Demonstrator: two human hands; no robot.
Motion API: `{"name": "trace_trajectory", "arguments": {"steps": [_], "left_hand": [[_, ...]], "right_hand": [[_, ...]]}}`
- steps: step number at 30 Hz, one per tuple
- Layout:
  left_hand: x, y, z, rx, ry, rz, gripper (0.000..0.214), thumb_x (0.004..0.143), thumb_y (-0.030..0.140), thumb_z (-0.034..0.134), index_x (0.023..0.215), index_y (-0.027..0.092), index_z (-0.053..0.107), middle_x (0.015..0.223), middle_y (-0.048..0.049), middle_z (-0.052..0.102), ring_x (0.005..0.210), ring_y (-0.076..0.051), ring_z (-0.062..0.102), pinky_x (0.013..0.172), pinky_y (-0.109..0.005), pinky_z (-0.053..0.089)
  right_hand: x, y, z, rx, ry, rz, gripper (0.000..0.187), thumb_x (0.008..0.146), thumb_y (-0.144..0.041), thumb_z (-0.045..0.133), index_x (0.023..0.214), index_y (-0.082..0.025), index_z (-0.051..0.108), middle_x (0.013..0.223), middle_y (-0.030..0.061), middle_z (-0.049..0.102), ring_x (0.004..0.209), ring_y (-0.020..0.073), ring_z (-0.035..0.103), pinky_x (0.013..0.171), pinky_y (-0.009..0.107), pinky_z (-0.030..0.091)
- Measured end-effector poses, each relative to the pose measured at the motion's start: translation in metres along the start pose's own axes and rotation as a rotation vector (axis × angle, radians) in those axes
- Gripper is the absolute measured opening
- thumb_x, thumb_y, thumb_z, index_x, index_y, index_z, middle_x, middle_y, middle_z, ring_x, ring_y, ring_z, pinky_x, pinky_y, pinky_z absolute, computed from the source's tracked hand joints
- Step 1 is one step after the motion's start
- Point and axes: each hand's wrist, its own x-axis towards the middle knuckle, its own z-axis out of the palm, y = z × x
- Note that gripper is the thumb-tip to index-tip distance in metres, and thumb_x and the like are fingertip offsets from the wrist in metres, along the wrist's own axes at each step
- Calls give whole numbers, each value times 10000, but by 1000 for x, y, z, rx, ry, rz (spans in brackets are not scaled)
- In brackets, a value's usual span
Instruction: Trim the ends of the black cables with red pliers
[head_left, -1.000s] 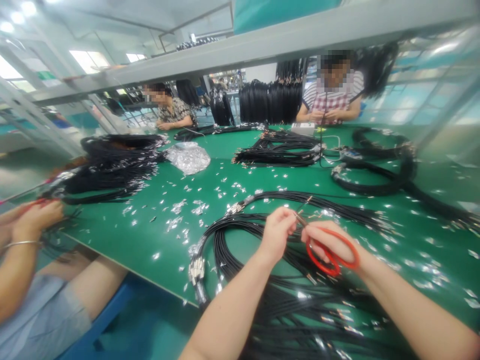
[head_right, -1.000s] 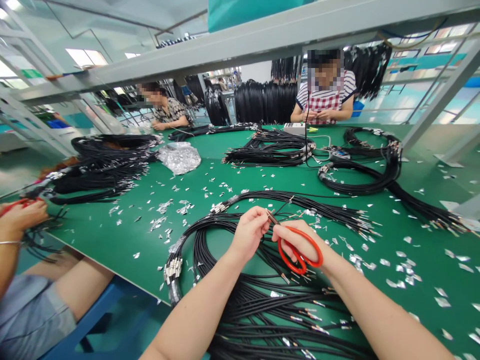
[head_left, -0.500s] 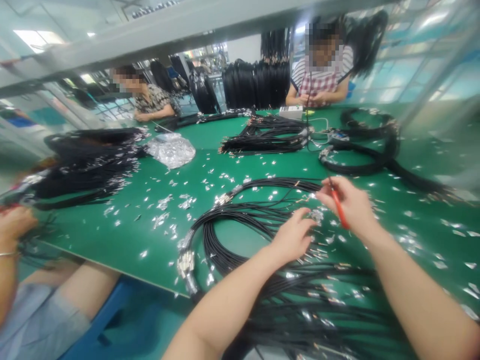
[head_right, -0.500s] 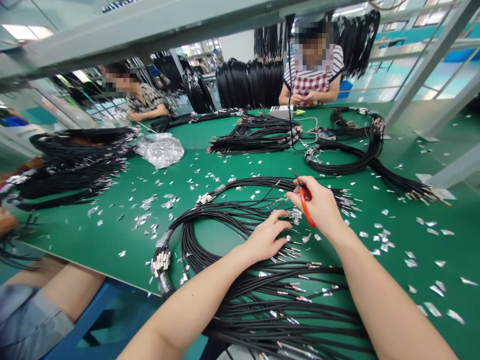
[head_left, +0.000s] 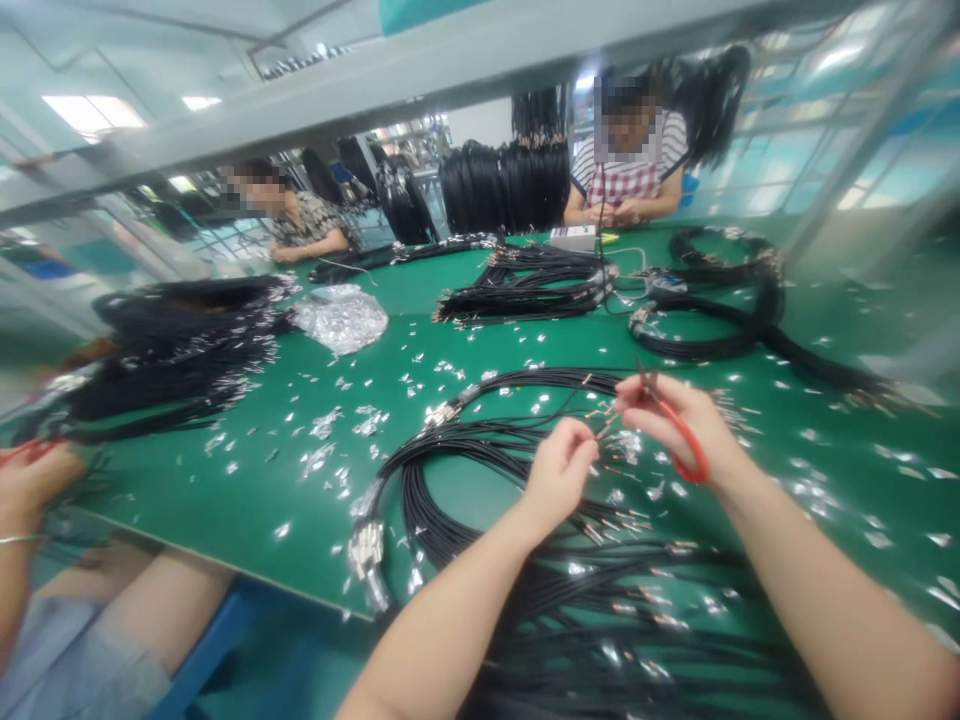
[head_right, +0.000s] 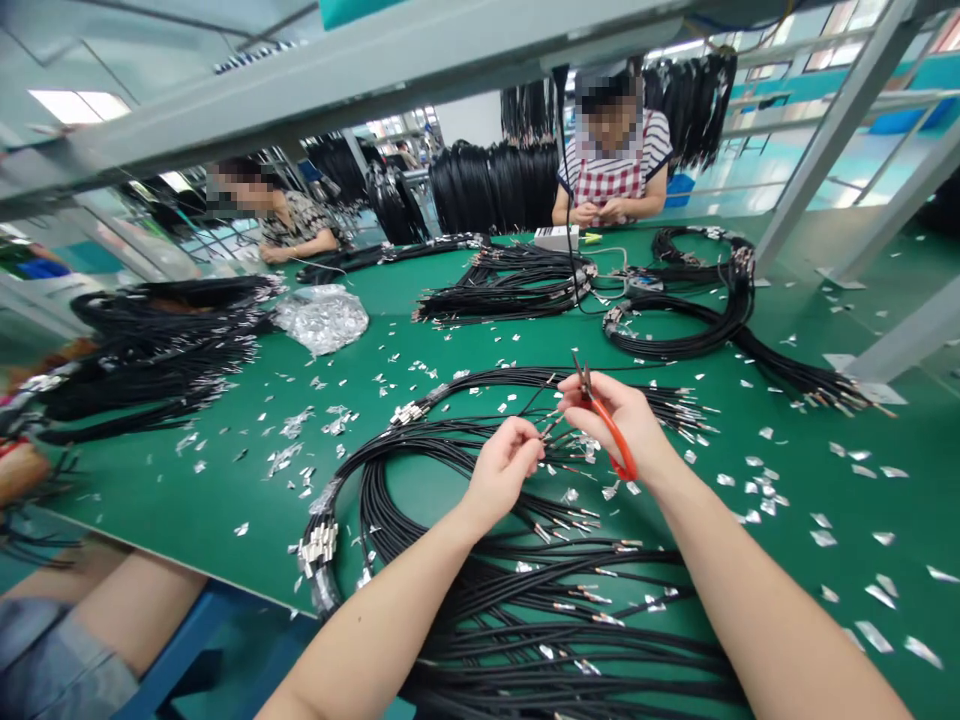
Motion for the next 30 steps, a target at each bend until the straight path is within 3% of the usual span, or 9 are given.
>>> {"name": "trace_trajectory", "arguments": {"steps": [4,12,16,22,24,30], "left_hand": [[2,10,-10,-265,71,-110,93,773,263,514,815,180,505,633,18,527,505,-81,437,499,-207,347],[0,12,-11,-270,79,-106,101,726,261,564,714,161,562,590,28,513,506,-75,420,498,-210,322],[1,13,-13,-356,53,-172,173,724,316,567,708,144,575,572,14,523,484,-71,396,464,-211,269],[6,18,-19,-613,-20,-285,296,665,395,631,611,133,506,466,67,319,411,-32,227,425,-219,112],[7,20,-24,-634,-42,-318,308,642,400,650,606,133,502,459,68,309,406,-30,216,426,-222,96],[9,24,-36,-725,-56,-301,264,656,361,644,634,133,513,479,63,315,417,-33,231,432,-218,112]], "right_hand": [[-7,-12,14,85,-4,-27,200,696,-306,651,855,-205,584,795,30,641,735,190,613,713,325,499],[-6,-27,31,-186,-9,-178,98,752,-281,570,819,-210,558,751,15,593,651,152,551,613,269,463],[1,-37,32,-256,-144,-238,40,769,-241,518,750,-206,520,716,8,582,611,135,526,584,249,442],[5,-44,30,-339,-348,-404,97,778,-203,490,681,-208,498,675,17,547,619,142,480,583,256,410],[6,-42,31,-323,-319,-386,106,788,-225,485,684,-211,497,667,14,542,615,143,480,586,259,415],[6,-26,30,-293,-53,-245,92,776,-299,522,732,-218,522,682,8,560,615,148,515,603,270,441]]}}
